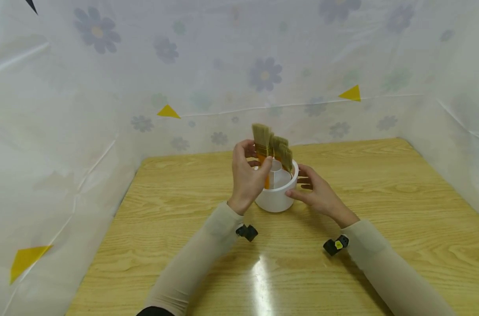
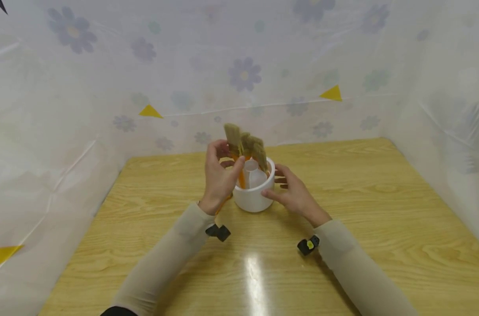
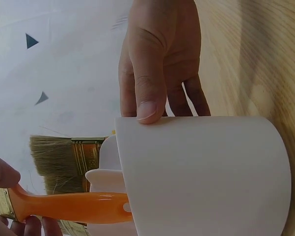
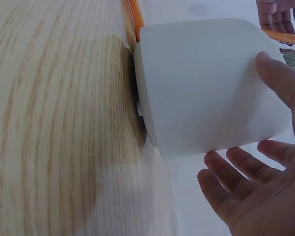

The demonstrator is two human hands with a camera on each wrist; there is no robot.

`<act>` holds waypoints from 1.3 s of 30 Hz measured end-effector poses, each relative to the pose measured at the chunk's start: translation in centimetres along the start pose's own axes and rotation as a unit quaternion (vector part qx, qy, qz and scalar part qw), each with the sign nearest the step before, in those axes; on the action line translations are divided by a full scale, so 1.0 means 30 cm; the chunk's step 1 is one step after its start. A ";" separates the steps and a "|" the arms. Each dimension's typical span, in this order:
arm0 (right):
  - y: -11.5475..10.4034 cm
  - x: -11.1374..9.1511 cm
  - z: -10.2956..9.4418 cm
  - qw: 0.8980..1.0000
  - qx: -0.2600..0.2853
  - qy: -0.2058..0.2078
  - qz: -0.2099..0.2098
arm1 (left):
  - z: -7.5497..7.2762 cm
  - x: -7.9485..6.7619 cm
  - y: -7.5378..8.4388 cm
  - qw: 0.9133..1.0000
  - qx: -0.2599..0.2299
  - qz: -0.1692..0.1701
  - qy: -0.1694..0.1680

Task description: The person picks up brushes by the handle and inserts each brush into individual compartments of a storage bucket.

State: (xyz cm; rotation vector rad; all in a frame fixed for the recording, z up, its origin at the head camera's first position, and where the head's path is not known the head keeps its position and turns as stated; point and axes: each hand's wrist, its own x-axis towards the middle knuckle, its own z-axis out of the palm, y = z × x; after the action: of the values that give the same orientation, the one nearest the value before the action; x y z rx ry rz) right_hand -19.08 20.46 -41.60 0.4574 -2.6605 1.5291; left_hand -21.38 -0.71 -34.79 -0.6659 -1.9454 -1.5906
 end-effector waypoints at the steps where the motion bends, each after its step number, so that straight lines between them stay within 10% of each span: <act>1: 0.000 0.000 0.000 1.000 0.001 0.000 0.001 | 0.000 0.000 0.000 1.000 -0.001 0.001 0.002; 39: -0.011 0.000 0.002 1.000 -0.004 0.000 0.013 | 0.020 -0.062 -0.026 1.000 0.013 -0.012 -0.001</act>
State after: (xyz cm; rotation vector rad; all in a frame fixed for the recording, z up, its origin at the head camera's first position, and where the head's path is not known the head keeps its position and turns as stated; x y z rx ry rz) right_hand -18.98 20.25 -41.35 0.4246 -2.6814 1.5255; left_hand -20.60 -0.33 -36.69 -0.6355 -1.9793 -1.5778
